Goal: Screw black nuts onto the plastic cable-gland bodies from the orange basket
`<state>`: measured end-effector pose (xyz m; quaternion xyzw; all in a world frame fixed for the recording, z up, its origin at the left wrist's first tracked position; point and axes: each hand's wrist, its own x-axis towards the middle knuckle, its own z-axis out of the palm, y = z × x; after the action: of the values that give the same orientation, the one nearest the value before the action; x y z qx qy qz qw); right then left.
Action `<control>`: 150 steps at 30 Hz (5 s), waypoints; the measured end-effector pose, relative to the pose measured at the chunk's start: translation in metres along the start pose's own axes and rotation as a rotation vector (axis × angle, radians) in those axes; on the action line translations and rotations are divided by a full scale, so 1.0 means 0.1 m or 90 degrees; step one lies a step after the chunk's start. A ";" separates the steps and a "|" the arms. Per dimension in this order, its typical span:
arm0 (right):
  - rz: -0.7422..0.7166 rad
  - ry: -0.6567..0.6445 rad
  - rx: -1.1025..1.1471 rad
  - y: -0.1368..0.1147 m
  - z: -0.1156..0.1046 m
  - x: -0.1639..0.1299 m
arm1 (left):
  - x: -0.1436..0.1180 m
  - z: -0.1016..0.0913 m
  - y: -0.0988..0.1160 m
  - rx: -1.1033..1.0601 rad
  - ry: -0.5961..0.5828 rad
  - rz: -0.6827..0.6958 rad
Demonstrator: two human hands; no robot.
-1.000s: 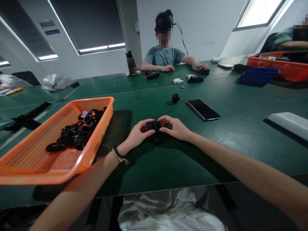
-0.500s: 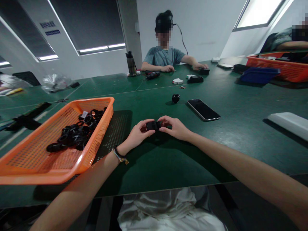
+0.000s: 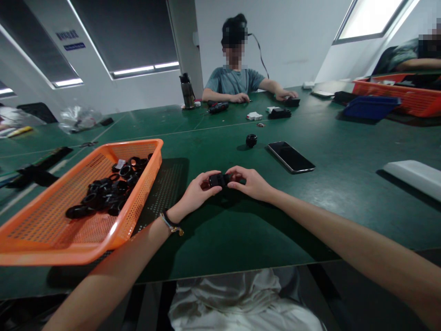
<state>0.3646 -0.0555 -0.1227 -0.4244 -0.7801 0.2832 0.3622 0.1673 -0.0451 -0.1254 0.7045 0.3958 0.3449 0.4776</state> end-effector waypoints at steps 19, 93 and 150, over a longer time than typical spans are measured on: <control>0.009 0.010 -0.021 0.02 0.01 0.01 | 0.01 0.00 -0.01 0.006 -0.002 0.007; -0.017 -0.012 -0.015 -0.01 -0.01 0.00 | 0.00 0.00 0.00 0.009 0.002 0.013; 0.038 0.002 -0.062 -0.02 0.02 0.01 | 0.00 0.00 0.00 0.007 -0.005 0.008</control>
<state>0.3618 -0.0554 -0.1216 -0.4652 -0.7793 0.2551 0.3333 0.1667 -0.0450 -0.1256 0.7109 0.3913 0.3427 0.4733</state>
